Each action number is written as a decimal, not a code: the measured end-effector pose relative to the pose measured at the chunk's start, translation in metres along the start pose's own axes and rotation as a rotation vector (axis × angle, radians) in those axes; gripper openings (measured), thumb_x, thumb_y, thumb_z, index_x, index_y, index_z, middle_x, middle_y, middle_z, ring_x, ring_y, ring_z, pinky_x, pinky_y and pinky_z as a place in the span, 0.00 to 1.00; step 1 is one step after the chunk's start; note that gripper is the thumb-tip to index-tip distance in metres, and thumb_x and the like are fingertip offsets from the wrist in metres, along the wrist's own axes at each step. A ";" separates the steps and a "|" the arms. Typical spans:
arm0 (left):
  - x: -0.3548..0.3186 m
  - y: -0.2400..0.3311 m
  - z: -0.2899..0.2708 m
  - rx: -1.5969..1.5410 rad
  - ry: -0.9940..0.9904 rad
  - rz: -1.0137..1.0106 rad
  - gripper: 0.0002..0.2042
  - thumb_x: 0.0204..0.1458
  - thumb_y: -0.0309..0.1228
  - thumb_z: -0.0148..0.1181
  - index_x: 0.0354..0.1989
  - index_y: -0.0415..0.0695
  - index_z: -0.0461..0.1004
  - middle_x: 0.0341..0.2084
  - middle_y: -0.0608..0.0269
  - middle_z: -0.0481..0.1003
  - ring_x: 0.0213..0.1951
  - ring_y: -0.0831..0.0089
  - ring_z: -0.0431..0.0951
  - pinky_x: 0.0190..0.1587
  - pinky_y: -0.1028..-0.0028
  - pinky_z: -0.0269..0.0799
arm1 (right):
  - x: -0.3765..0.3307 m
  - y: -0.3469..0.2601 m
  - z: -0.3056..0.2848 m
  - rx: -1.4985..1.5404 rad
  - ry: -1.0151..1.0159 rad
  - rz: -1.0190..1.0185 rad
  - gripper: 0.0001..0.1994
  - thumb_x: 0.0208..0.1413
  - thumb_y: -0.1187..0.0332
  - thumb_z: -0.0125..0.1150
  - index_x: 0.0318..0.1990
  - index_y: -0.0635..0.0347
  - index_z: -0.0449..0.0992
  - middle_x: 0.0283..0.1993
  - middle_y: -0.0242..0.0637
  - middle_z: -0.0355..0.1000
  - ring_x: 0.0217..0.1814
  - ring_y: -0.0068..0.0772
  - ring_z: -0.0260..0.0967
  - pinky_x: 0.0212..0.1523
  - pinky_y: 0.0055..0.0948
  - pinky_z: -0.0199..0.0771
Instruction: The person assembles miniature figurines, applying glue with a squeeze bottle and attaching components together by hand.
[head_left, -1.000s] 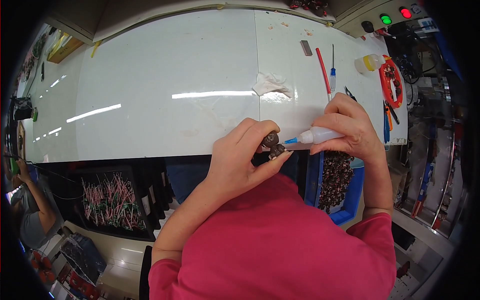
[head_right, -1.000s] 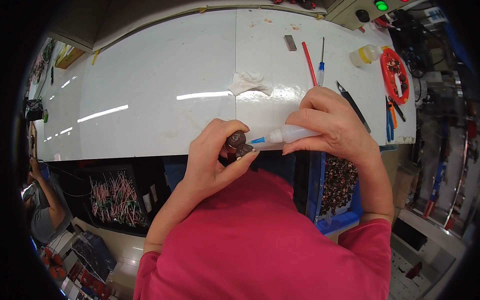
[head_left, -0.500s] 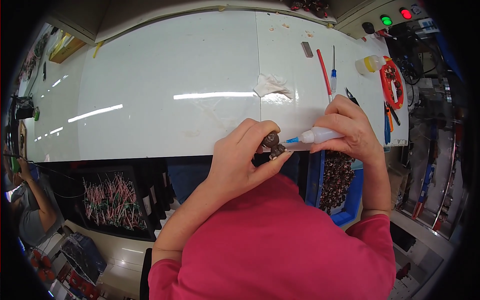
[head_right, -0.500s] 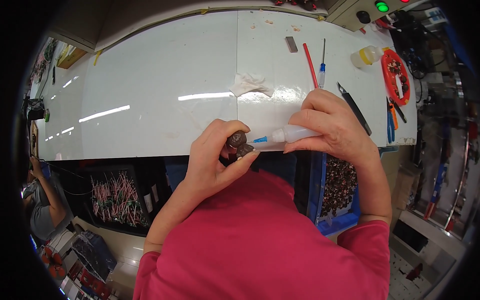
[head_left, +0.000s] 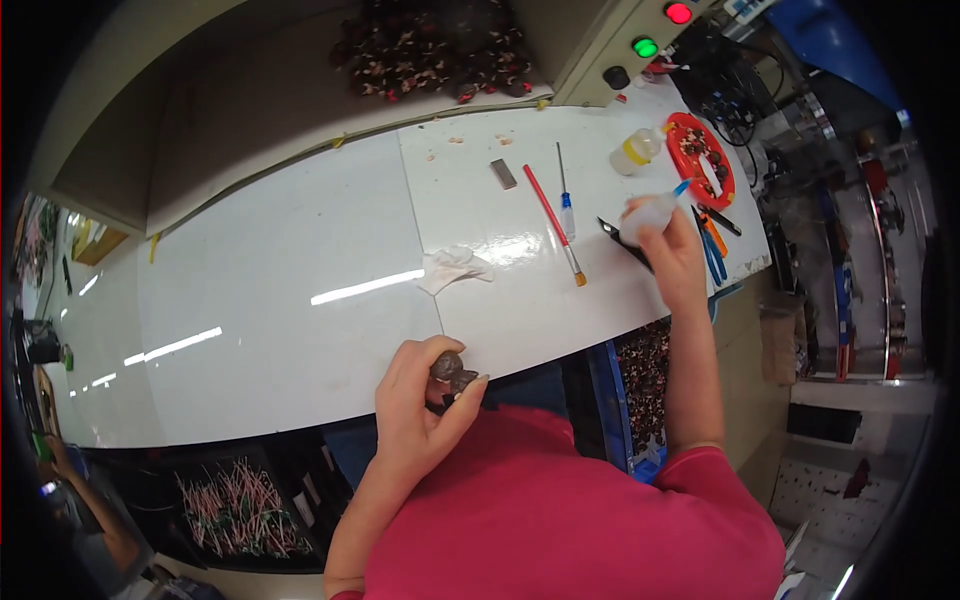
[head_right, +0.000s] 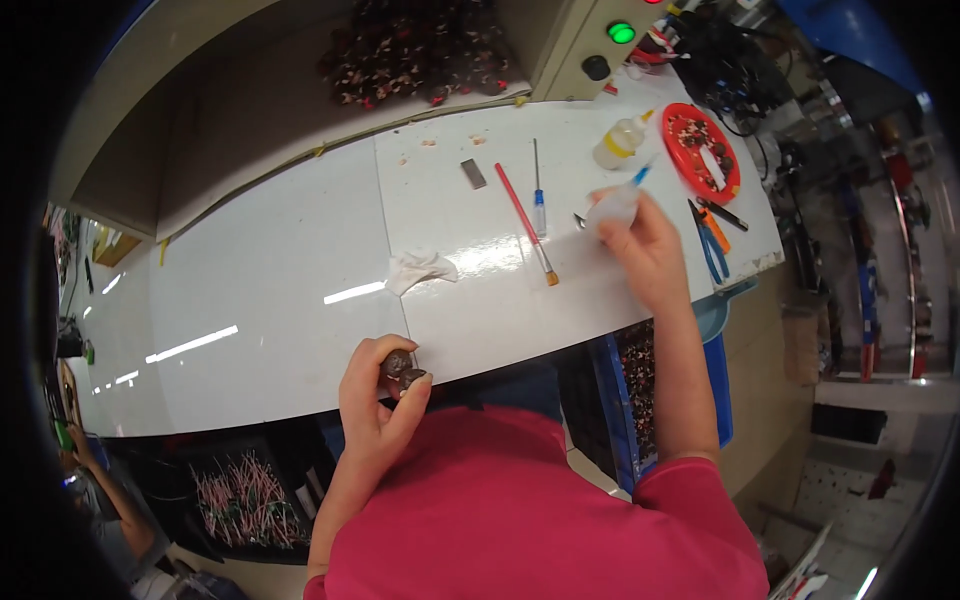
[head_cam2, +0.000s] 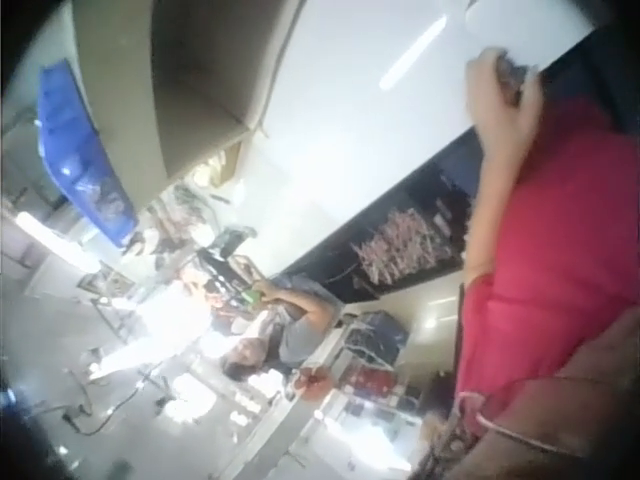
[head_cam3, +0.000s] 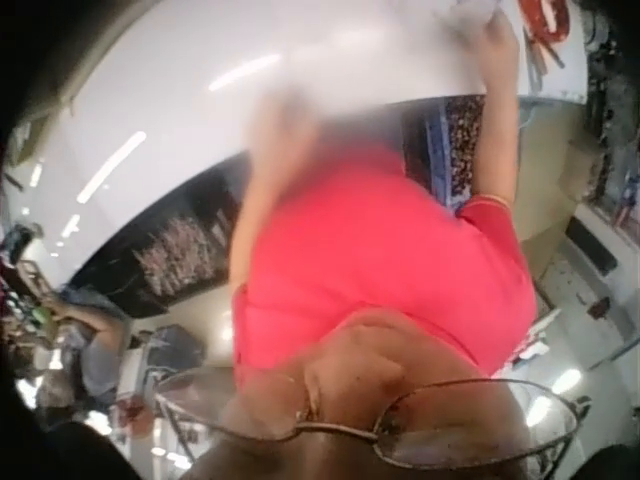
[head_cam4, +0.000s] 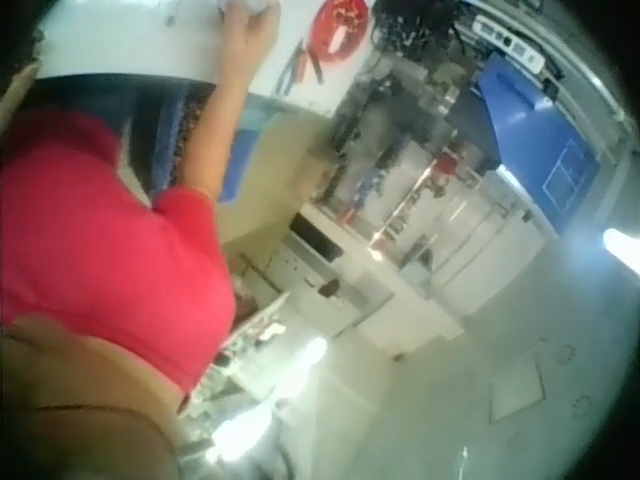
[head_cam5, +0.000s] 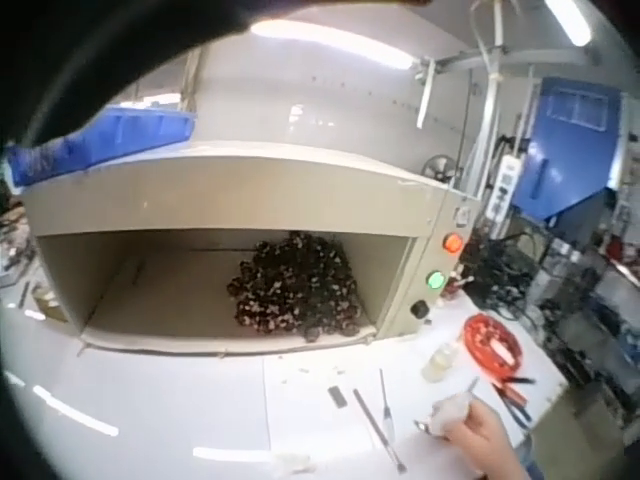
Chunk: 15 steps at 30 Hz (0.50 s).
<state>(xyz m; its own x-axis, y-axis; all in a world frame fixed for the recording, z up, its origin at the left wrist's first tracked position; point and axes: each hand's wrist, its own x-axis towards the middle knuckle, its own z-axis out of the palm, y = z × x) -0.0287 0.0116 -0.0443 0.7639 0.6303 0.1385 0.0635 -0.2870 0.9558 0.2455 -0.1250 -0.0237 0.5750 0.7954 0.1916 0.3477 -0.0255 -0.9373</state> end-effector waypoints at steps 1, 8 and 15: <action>0.000 0.000 0.000 0.007 0.012 0.000 0.14 0.43 0.26 0.65 0.38 0.41 0.70 0.24 0.64 0.64 0.22 0.78 0.66 0.23 0.81 0.63 | 0.006 0.008 -0.009 -0.047 0.129 0.001 0.14 0.52 0.71 0.60 0.47 0.61 0.70 0.39 0.29 0.68 0.37 0.19 0.63 0.42 0.19 0.63; 0.005 0.000 0.002 0.013 0.029 -0.012 0.14 0.43 0.28 0.65 0.37 0.42 0.70 0.23 0.64 0.64 0.22 0.77 0.66 0.22 0.81 0.63 | 0.020 0.064 -0.063 -0.358 0.395 0.106 0.15 0.51 0.69 0.62 0.46 0.61 0.71 0.35 0.30 0.70 0.33 0.16 0.63 0.33 0.17 0.62; 0.007 0.001 -0.001 0.028 0.031 0.018 0.14 0.43 0.28 0.66 0.37 0.43 0.69 0.23 0.64 0.66 0.21 0.78 0.66 0.22 0.80 0.63 | 0.000 0.032 -0.050 -0.612 0.626 -0.063 0.16 0.52 0.71 0.61 0.48 0.64 0.68 0.44 0.38 0.69 0.44 0.24 0.66 0.45 0.20 0.65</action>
<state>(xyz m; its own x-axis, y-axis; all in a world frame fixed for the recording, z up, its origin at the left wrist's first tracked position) -0.0237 0.0162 -0.0425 0.7448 0.6468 0.1641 0.0683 -0.3185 0.9455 0.2939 -0.1563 -0.0388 0.7796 0.3324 0.5307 0.6255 -0.4556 -0.6334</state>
